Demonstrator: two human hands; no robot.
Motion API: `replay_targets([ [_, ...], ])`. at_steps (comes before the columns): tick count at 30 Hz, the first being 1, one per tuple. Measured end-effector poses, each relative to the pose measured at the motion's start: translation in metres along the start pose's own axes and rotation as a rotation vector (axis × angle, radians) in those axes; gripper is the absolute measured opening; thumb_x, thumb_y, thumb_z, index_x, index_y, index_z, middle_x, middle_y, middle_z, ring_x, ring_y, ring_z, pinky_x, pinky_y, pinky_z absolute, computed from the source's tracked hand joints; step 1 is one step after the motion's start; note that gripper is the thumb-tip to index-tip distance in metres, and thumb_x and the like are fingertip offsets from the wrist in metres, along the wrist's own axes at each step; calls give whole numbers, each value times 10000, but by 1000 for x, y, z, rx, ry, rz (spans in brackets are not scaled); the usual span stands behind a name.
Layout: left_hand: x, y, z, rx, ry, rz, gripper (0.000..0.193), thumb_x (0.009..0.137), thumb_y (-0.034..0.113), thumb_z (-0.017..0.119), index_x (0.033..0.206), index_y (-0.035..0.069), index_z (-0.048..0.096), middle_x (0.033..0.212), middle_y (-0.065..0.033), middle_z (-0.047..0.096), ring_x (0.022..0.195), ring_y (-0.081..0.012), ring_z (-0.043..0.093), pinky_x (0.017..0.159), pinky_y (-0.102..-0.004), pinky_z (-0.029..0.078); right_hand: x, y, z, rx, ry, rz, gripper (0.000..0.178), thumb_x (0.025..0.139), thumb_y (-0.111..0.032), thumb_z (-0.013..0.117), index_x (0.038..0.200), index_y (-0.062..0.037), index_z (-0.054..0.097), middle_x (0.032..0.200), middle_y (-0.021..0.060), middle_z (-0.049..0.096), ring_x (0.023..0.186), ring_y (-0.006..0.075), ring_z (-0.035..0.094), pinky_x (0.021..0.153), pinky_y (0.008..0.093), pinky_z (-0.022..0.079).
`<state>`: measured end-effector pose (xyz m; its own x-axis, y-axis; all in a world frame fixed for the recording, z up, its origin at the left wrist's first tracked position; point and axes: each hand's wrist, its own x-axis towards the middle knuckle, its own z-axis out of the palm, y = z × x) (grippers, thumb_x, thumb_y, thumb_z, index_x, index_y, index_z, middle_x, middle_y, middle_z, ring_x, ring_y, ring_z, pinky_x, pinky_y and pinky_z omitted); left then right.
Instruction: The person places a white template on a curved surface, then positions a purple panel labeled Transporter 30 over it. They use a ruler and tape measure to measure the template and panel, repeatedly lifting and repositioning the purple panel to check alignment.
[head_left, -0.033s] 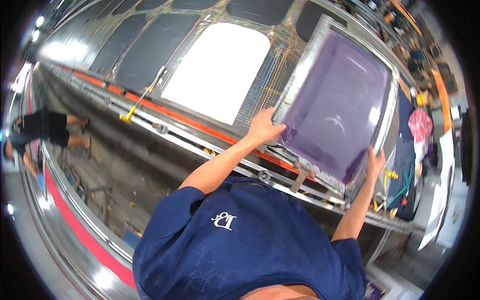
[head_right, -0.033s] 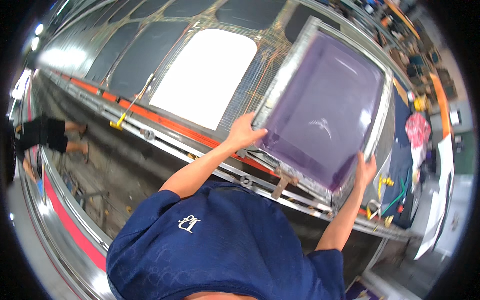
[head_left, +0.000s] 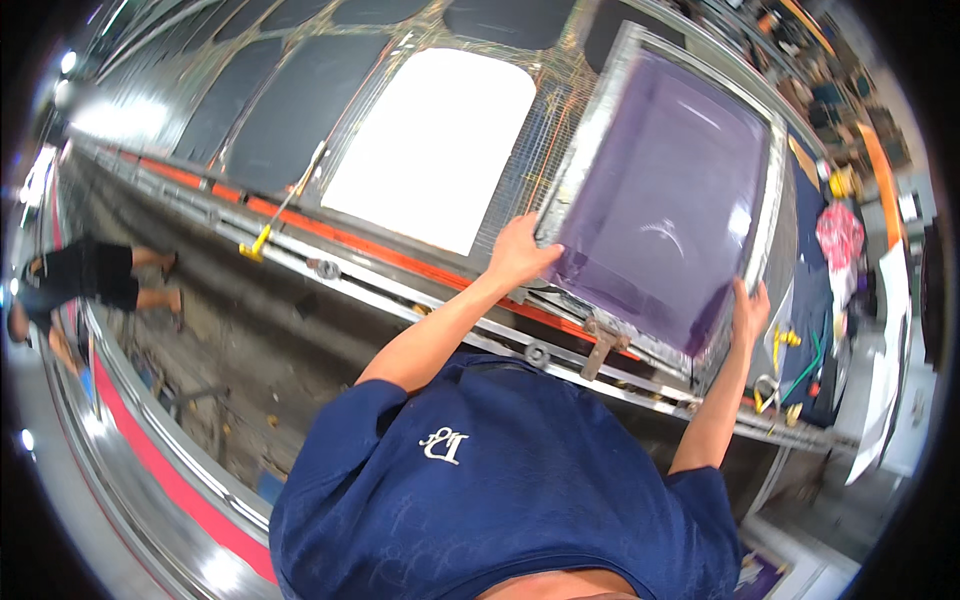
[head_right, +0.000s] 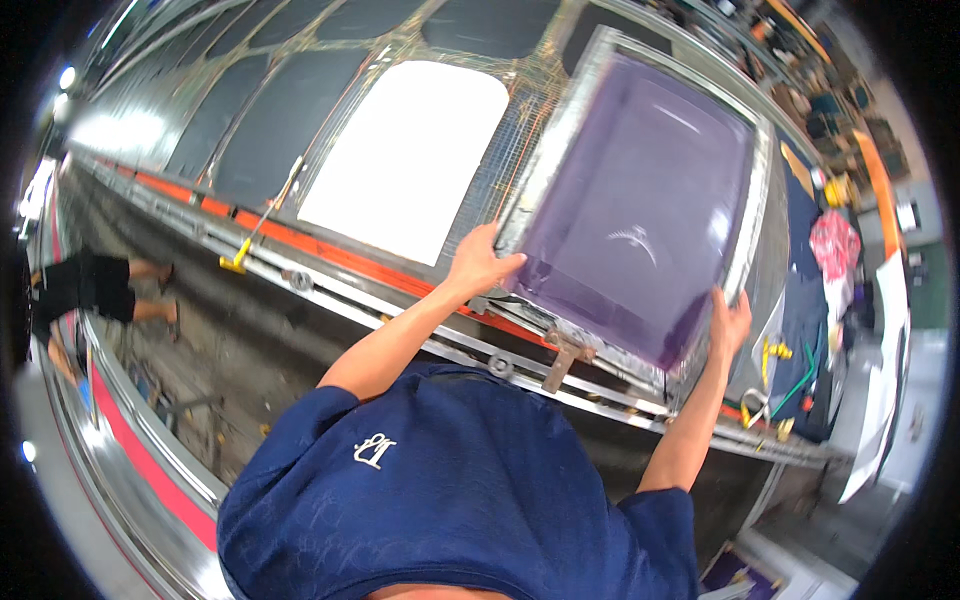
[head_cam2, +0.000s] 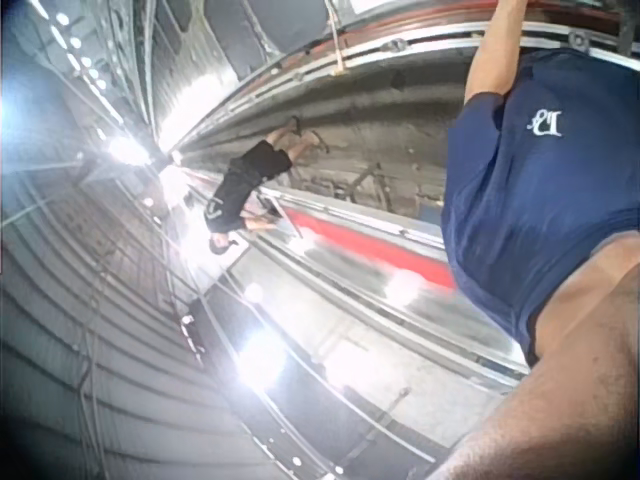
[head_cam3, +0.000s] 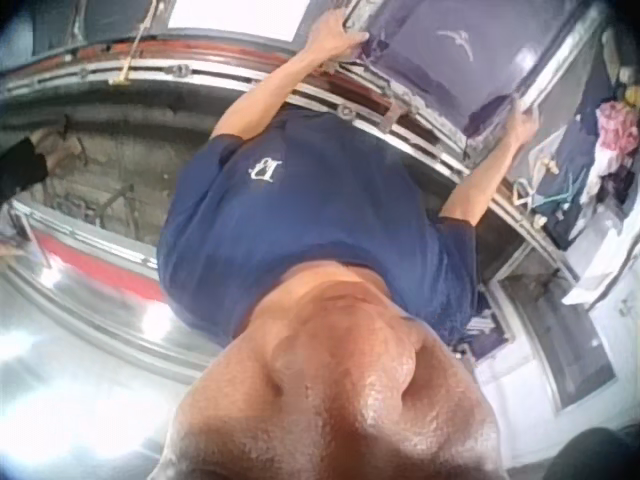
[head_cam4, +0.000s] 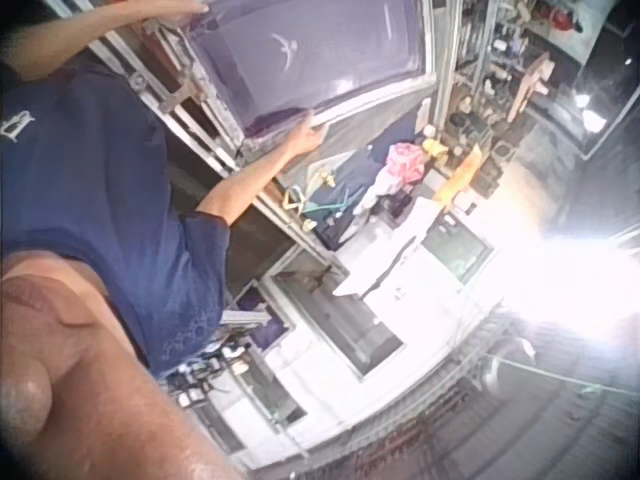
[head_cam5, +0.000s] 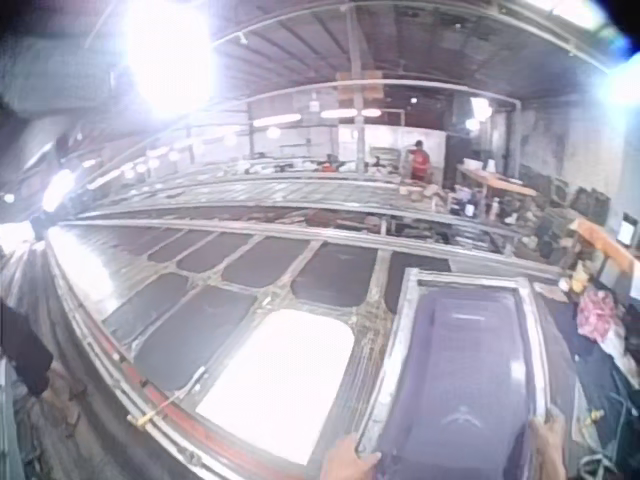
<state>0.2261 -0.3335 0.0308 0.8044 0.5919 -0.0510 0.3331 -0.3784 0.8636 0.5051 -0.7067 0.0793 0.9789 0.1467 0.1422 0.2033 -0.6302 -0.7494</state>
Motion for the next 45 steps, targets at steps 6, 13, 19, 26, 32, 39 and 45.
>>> replay_targets([
  [6,3,-77,-61,-28,19,-50,473,787,325,806,1078,-20,664,1017,-225,657,1007,-401,622,911,-493,493,-19,-81,86,-213,-20,24,437,821,-290,781,1180,-48,724,905,69,757,821,165,663,783,349,517],
  [13,-6,-81,-84,4,-77,-46,457,797,315,807,1089,-9,667,974,-191,644,1008,-375,611,886,-479,488,-38,-103,96,-388,35,98,789,762,-428,796,1405,-10,610,932,191,723,884,275,690,820,397,520],
  [19,-11,-74,-43,6,0,-46,422,821,285,799,1099,1,657,1006,-189,621,976,-369,607,878,-472,483,-31,-82,73,-369,-13,119,779,776,-419,806,1378,34,609,1039,229,741,943,302,715,849,416,537],
  [26,-14,-56,-3,-8,23,1,446,813,275,818,1111,-11,651,978,-163,603,947,-353,602,871,-423,486,-15,-1,54,-310,55,108,770,772,-391,802,1376,44,605,982,234,748,916,321,739,866,411,553],
  [32,-3,-58,28,174,181,81,623,771,289,844,1263,-30,635,1224,-167,528,1133,-353,519,999,-458,414,-10,31,66,-181,22,192,748,791,-369,792,1404,10,594,1008,231,744,801,258,722,783,359,541],
  [39,-32,-55,4,421,190,-89,653,754,243,845,1323,4,633,1351,-124,469,1207,-323,428,1051,-469,345,-45,43,107,-160,-52,172,771,830,-355,776,1478,-21,526,1532,358,424,1414,434,464,1088,406,436],
  [45,-37,-45,1,420,137,-137,648,769,164,845,1359,24,618,1309,-115,465,1169,-289,441,1006,-418,390,-47,36,108,-207,-68,192,715,888,-280,776,1507,-47,505,1562,299,428,1547,384,265,1250,439,206],
])
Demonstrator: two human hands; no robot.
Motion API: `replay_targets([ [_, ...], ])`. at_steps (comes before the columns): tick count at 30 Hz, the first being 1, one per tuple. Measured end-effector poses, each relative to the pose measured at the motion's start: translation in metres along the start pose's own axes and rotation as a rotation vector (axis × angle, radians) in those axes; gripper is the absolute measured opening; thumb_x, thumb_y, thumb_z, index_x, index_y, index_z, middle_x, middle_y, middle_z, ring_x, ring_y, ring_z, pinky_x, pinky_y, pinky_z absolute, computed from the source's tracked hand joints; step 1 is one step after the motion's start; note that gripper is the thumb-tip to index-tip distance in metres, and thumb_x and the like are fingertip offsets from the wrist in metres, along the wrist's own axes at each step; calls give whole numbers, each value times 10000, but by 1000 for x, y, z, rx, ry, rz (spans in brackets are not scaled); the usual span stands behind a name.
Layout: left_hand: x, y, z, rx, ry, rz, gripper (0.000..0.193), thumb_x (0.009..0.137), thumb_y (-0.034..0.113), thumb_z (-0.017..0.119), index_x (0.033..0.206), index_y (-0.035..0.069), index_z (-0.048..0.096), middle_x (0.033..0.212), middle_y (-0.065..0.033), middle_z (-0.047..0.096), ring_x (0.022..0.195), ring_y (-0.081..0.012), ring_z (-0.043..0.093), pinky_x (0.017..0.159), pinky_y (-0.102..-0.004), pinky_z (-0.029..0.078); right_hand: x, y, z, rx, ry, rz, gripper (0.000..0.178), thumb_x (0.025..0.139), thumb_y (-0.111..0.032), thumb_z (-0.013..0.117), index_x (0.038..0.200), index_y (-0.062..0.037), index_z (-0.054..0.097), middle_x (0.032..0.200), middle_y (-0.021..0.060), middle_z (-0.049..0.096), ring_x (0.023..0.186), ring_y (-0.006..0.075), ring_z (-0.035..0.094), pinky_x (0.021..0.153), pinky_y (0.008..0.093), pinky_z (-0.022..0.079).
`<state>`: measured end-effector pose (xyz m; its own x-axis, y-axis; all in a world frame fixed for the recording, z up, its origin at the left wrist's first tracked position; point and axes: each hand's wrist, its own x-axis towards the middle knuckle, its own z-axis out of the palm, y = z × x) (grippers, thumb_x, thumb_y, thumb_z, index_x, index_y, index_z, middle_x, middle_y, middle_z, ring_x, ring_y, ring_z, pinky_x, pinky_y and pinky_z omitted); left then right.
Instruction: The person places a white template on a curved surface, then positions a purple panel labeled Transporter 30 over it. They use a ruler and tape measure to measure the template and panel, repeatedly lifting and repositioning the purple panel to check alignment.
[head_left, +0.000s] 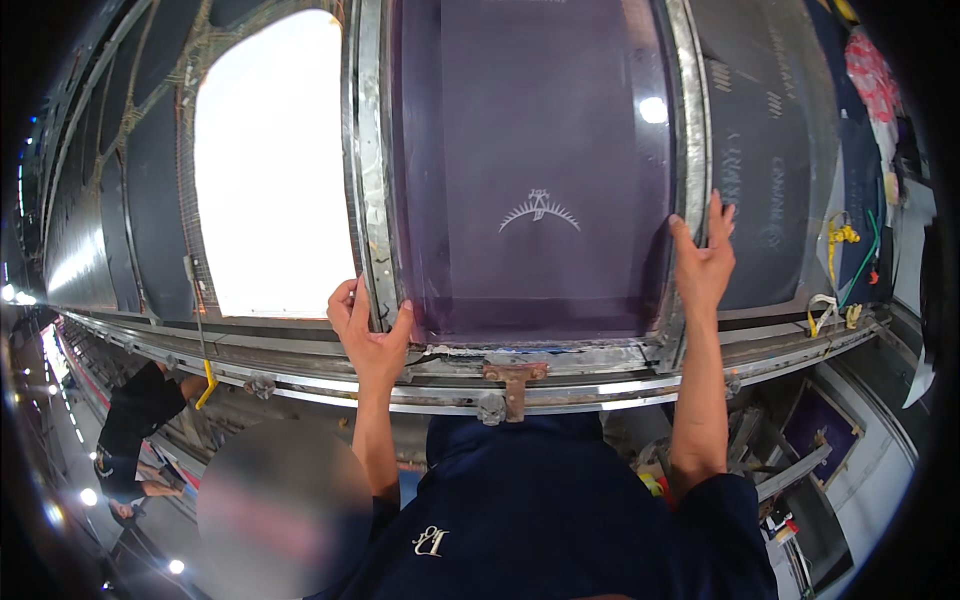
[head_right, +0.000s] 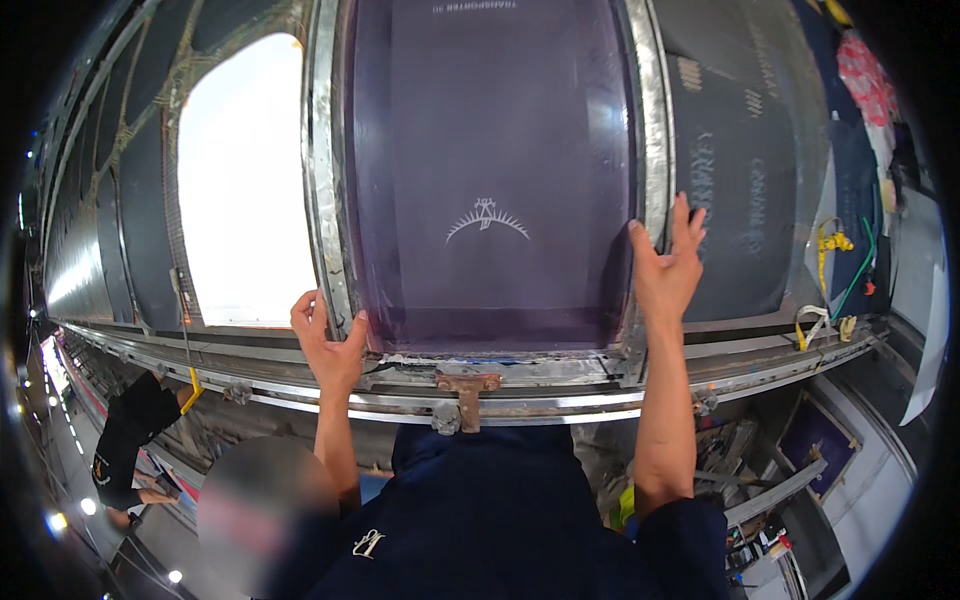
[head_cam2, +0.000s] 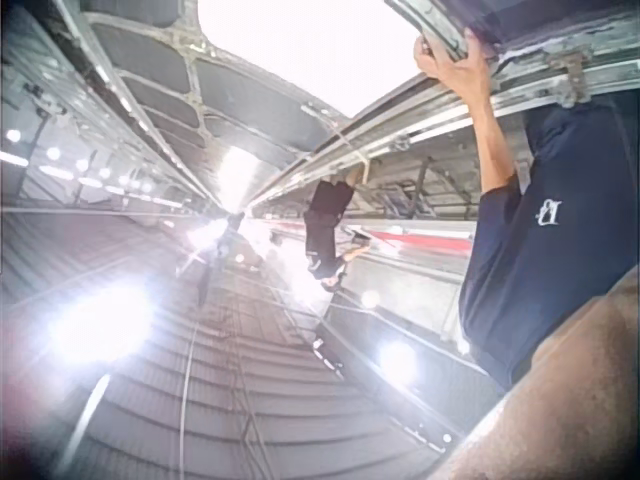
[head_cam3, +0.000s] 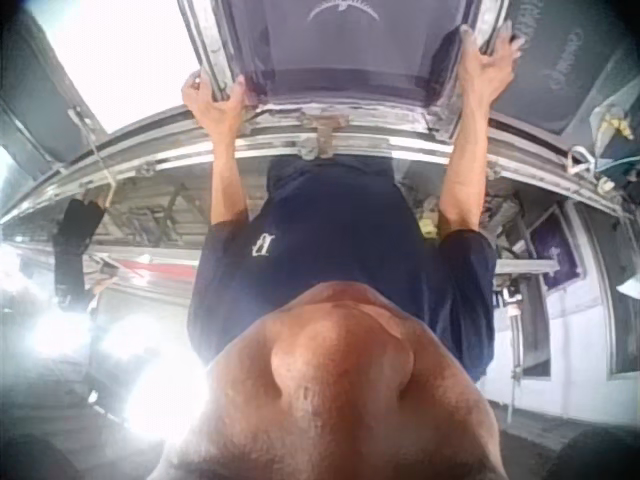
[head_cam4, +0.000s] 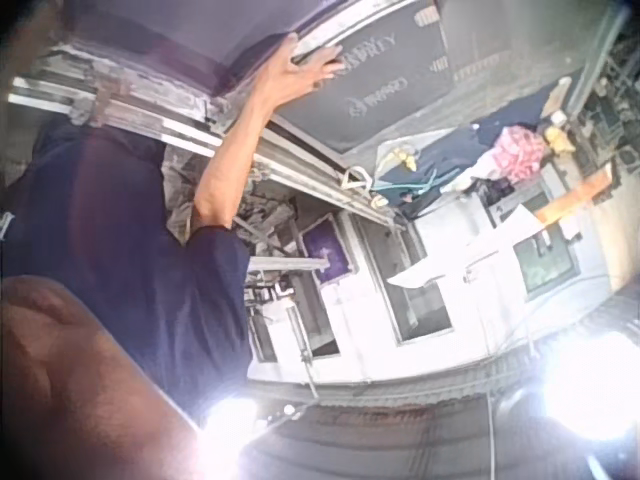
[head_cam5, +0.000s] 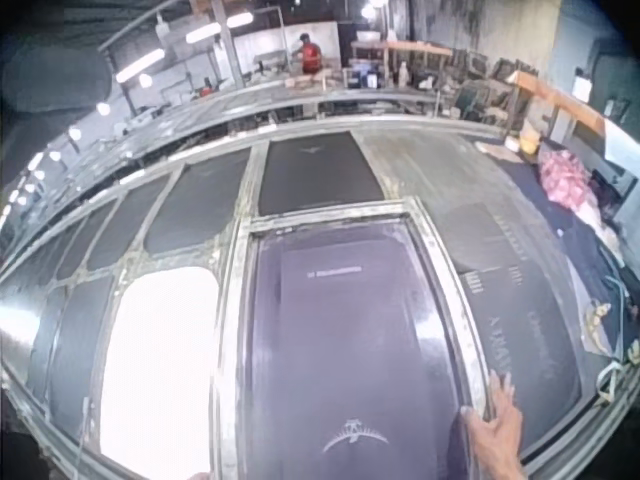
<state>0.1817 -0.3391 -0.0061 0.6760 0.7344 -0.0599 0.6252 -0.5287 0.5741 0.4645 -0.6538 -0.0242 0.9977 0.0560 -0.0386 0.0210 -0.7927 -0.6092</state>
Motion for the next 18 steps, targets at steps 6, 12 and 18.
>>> replay_targets([
  [6,8,2,1,8,-50,16,651,779,151,856,1358,1,601,1303,-132,473,1200,-287,471,1024,-417,409,-1,-11,0,27,0,93,661,942,-251,744,1509,-20,496,1568,254,451,1556,341,265,1242,423,228],
  [12,15,-11,0,22,-75,93,786,738,213,884,1421,-4,560,1355,-176,465,1273,-344,443,1072,-463,375,-5,20,-21,532,63,154,390,1027,-141,643,1398,-26,618,1398,146,639,1315,214,582,1071,319,451],
  [18,7,-26,10,-29,62,112,499,890,83,714,1363,-20,594,1315,-185,562,1235,-353,537,1071,-440,408,16,88,-106,381,144,200,280,988,-135,684,1210,34,706,1110,125,768,1070,170,721,938,280,536],
])
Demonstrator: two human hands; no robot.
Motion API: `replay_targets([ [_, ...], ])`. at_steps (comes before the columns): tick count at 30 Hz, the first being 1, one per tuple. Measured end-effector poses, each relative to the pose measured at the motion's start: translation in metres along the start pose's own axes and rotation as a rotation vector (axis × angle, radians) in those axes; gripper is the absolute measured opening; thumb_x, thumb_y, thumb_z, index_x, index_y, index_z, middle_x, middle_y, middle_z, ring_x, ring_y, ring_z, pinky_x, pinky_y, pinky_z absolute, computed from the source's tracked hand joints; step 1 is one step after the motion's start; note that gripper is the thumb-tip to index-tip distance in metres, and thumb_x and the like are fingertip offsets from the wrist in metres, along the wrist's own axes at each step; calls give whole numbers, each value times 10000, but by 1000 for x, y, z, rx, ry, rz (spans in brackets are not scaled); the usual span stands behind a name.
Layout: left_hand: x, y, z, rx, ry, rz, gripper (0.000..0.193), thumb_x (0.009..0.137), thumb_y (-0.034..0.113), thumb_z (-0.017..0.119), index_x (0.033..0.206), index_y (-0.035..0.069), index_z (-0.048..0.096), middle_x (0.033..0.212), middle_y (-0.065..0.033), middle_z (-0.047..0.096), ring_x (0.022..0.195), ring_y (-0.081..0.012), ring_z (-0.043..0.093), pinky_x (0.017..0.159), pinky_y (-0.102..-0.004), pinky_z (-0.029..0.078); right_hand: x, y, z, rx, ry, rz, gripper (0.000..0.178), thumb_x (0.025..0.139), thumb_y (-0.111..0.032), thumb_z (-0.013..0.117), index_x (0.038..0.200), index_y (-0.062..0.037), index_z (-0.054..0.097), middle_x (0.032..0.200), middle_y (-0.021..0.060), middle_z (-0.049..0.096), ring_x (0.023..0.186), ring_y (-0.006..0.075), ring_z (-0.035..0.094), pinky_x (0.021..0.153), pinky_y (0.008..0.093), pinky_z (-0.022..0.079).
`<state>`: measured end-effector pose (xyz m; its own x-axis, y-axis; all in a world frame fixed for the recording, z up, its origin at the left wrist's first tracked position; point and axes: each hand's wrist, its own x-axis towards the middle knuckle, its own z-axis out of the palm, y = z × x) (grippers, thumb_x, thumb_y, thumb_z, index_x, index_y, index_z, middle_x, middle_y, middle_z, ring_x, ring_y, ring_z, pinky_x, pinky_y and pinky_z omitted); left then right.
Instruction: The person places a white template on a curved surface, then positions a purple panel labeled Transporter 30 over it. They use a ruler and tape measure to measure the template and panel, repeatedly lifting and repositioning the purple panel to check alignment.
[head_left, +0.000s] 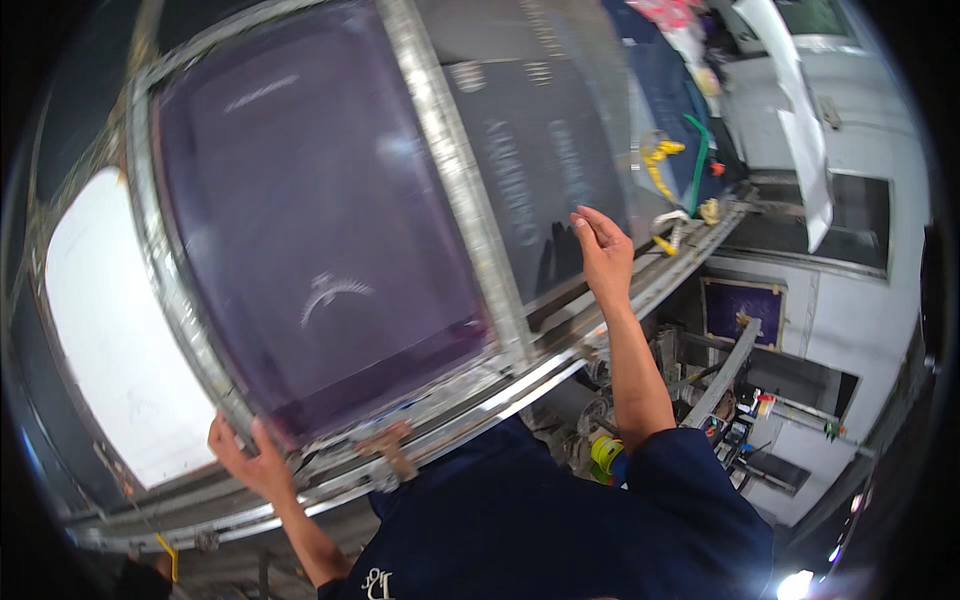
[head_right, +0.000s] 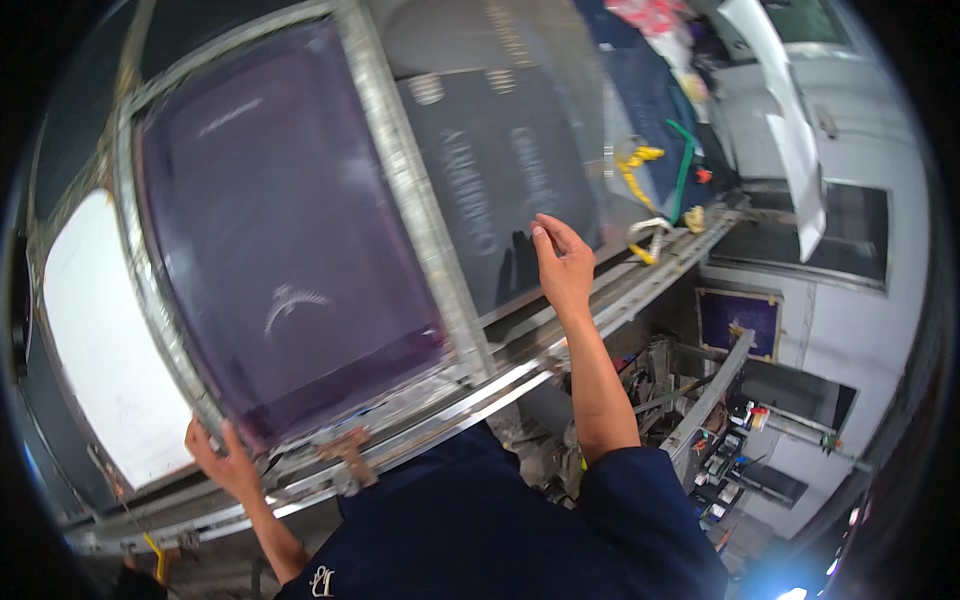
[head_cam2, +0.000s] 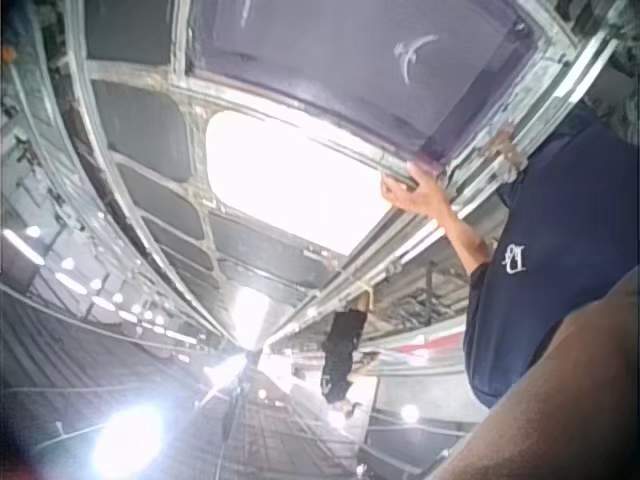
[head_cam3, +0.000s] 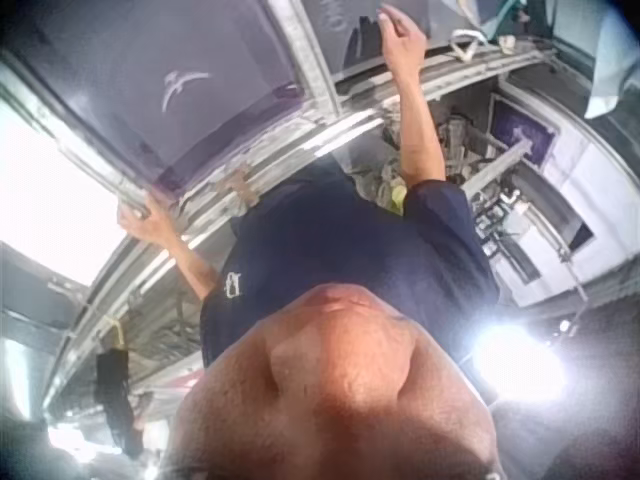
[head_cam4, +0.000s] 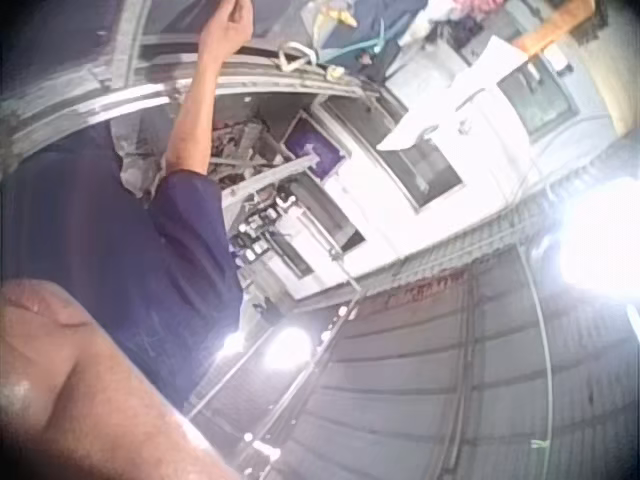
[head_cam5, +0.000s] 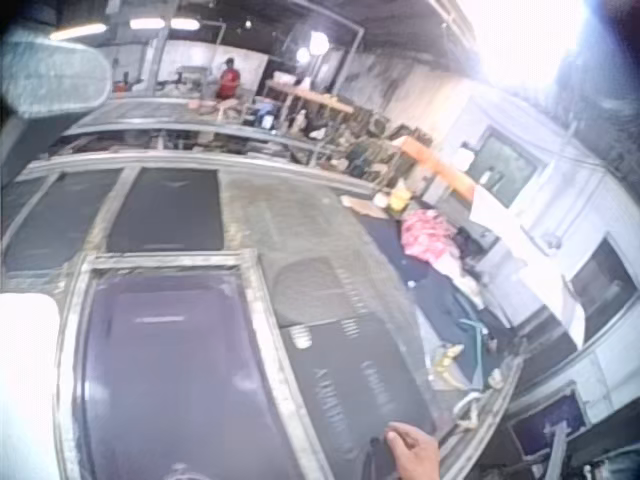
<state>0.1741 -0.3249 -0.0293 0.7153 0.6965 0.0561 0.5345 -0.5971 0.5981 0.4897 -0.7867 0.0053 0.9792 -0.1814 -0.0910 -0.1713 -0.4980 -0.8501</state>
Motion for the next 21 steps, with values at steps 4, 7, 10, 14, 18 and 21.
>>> replay_targets([
  [4,2,12,-1,80,165,94,342,1005,64,597,1333,-30,619,1277,-202,640,1107,-306,597,926,-420,477,72,34,-90,-222,212,-116,277,958,-169,703,1171,4,741,1125,124,770,1089,195,720,961,321,537],
  [7,-16,21,-7,147,379,169,280,1023,48,587,1281,-48,640,1255,-203,665,1074,-304,611,905,-419,478,143,74,-133,-509,326,-333,411,915,-248,725,1225,22,702,1180,242,724,1124,368,693,989,412,508],
  [10,-32,68,10,181,428,255,242,959,20,681,1197,-19,665,1208,-171,689,1096,-307,631,938,-429,490,189,124,-163,-652,220,-349,503,914,-372,759,1224,19,694,1125,216,734,1073,336,697,961,413,505],
  [14,-48,170,22,-40,205,99,168,927,75,716,1091,52,745,1110,-100,716,1061,-276,656,958,-395,496,204,136,-195,-165,172,-269,198,970,-235,702,1029,-46,708,881,33,691,801,144,639,745,325,520],
  [18,-62,264,38,-350,11,240,247,880,39,740,1127,45,744,1164,-111,730,1095,-291,689,967,-406,530,60,-76,-127,-397,-621,-451,153,943,-144,714,1027,-19,685,753,39,664,670,148,643,625,327,497],
  [21,-65,322,57,-628,-172,555,614,888,251,789,1426,43,579,1421,-172,599,1323,-375,566,1141,-464,405,-21,-150,-93,-387,-1166,-626,151,854,-89,755,989,-25,733,803,118,733,684,265,710,636,362,529],
])
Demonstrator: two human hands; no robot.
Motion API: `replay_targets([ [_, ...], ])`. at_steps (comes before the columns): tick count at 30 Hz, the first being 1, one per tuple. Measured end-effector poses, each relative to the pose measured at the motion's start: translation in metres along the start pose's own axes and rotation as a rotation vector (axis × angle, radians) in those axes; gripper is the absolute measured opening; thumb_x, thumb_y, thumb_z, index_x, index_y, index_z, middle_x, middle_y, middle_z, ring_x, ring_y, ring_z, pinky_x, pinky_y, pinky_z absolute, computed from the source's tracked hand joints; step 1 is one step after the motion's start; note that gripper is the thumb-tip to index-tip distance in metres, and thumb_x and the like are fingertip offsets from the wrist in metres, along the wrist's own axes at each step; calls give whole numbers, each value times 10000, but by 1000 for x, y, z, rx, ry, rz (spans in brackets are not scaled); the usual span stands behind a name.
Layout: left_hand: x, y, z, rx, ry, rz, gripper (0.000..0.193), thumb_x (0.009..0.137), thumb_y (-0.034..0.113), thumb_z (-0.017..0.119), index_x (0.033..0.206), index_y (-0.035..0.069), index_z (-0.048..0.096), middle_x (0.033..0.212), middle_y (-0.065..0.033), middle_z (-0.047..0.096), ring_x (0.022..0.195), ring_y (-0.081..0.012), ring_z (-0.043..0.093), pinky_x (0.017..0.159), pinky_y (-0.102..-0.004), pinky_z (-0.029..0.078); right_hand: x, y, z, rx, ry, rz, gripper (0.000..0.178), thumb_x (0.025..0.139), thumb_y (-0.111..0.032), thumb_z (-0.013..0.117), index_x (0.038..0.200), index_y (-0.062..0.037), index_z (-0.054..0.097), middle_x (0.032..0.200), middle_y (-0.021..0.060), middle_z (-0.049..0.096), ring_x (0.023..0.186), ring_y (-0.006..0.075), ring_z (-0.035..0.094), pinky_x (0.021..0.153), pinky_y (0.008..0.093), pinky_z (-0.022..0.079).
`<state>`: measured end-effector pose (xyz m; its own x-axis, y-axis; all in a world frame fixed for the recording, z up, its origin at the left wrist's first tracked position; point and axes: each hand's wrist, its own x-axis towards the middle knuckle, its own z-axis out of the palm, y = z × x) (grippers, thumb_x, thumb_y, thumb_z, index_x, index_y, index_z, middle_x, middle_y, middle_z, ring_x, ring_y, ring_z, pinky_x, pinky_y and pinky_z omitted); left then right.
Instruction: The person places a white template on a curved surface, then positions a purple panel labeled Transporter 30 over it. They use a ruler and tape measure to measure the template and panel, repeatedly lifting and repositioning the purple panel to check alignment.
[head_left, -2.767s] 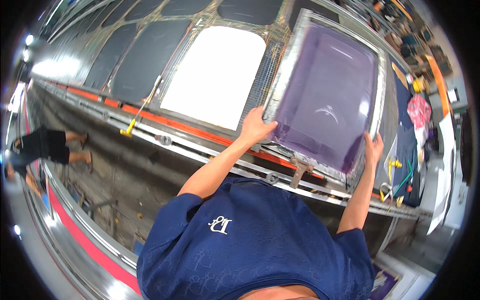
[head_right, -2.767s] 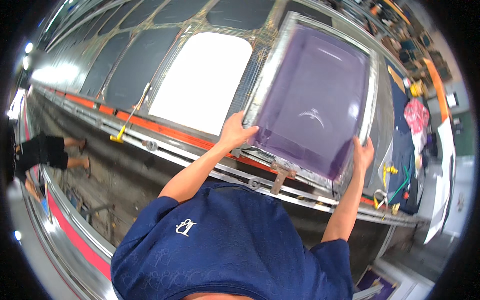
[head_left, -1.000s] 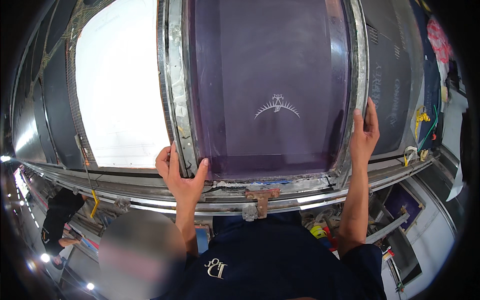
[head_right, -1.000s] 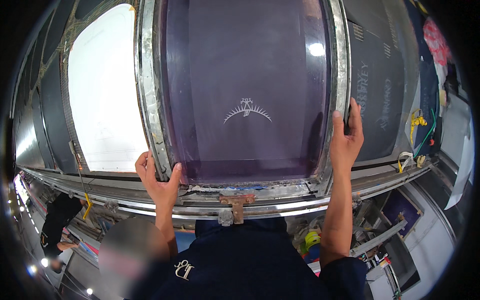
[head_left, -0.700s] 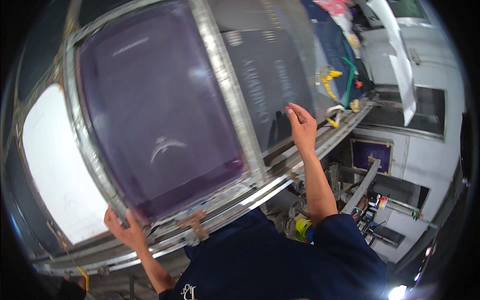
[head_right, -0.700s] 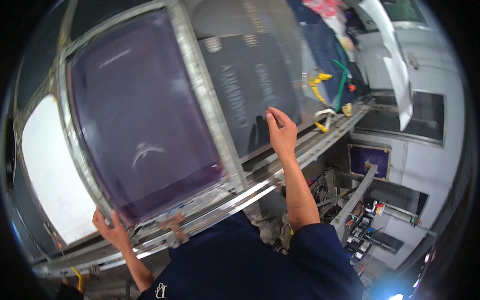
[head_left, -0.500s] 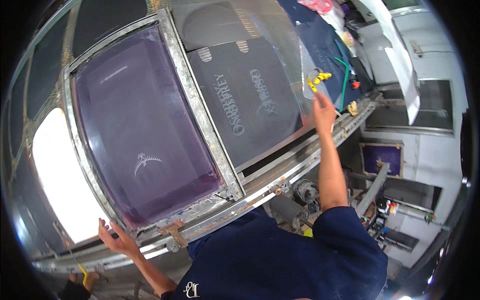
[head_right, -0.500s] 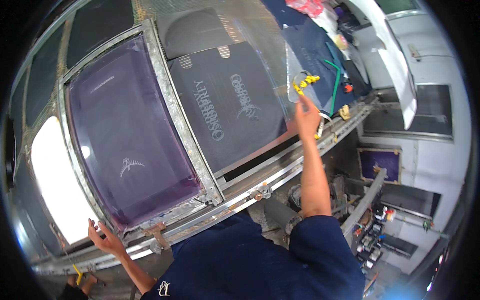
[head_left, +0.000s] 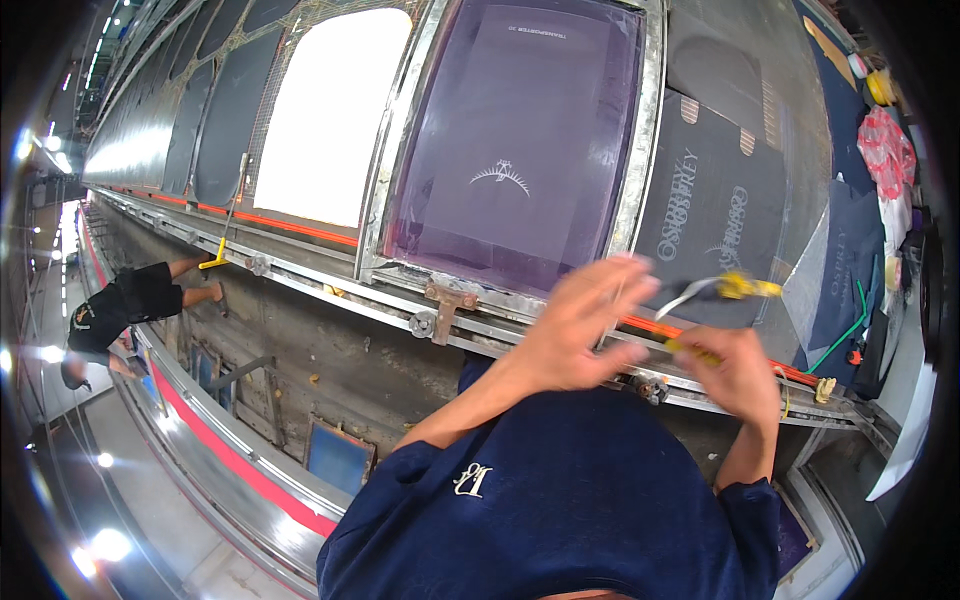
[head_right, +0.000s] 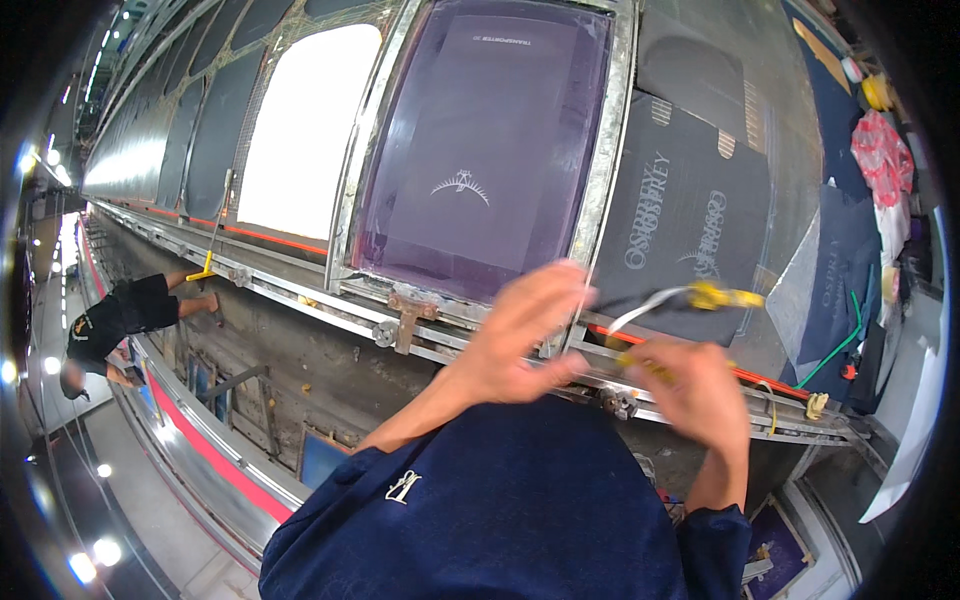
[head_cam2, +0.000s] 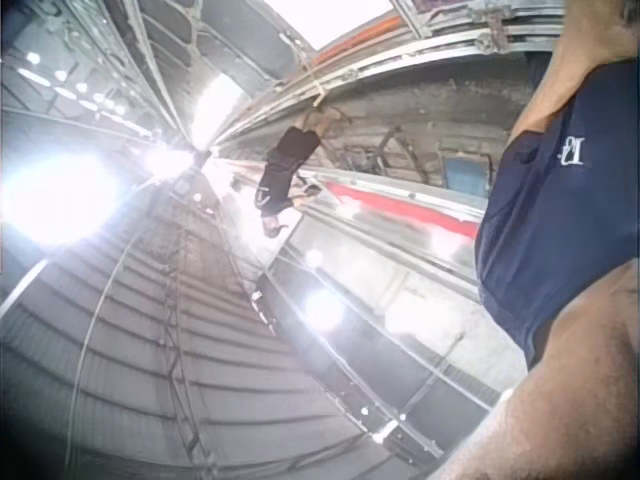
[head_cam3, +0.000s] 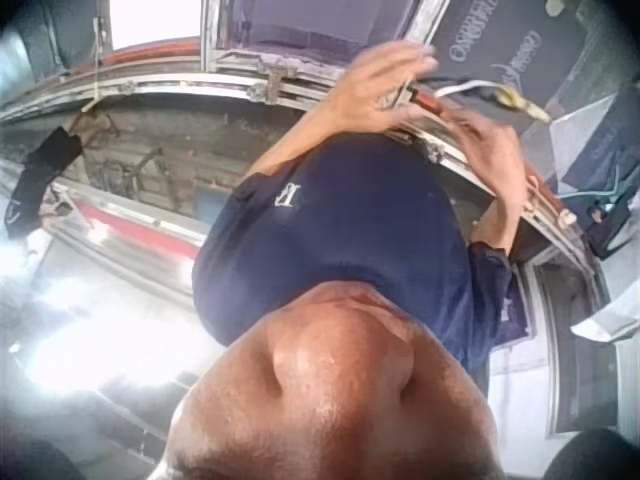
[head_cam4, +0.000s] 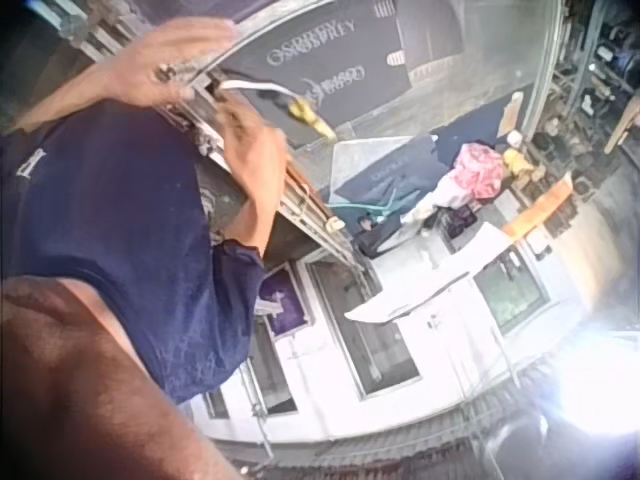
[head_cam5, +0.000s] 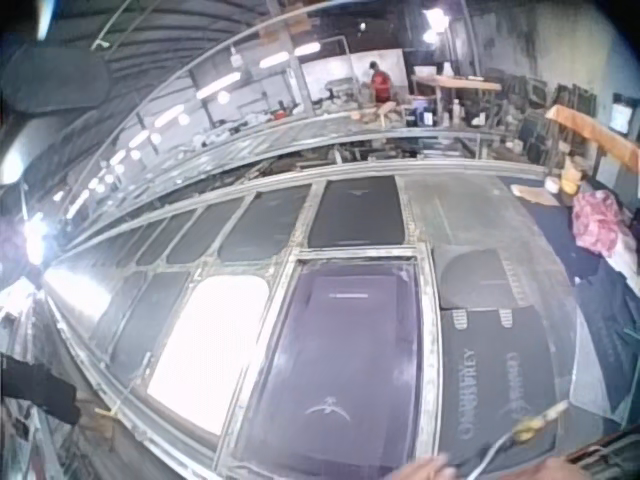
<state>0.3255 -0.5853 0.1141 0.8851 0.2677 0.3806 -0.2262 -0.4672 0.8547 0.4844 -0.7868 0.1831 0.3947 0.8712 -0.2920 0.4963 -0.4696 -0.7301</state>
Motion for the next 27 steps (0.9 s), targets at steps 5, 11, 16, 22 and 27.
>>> replay_targets([
  [5,-21,2,-51,-299,-581,-287,513,891,326,802,1307,48,683,1134,-148,745,1095,-289,700,969,-422,529,3,-66,-20,-7,-1,-37,75,797,-60,783,866,-34,766,752,119,738,659,271,727,604,362,552],
  [11,-71,3,-219,-137,-590,-232,249,810,193,875,951,22,761,900,-87,759,847,-229,703,846,-361,509,-23,-62,-51,60,-143,-75,173,785,-181,846,822,-25,781,689,106,708,582,224,677,541,304,471],
  [16,-109,-8,-306,-135,-562,-675,186,842,122,823,988,26,758,814,-77,748,690,-127,684,632,-265,515,5,-48,-38,91,-103,195,234,772,-173,894,853,11,773,745,58,732,634,114,642,580,280,462],
  [22,-170,-49,-438,126,194,-696,76,912,73,729,917,0,712,798,1,650,657,-58,548,595,-229,438,13,-19,-46,244,-13,418,301,761,-171,915,912,29,748,720,1,682,577,51,559,522,225,438],
  [27,-171,-125,-546,395,656,-602,116,993,140,690,984,24,694,791,35,606,687,-44,534,594,-220,399,1,22,-65,214,141,444,303,816,-246,887,854,1,717,669,-39,594,534,39,504,475,213,398],
])
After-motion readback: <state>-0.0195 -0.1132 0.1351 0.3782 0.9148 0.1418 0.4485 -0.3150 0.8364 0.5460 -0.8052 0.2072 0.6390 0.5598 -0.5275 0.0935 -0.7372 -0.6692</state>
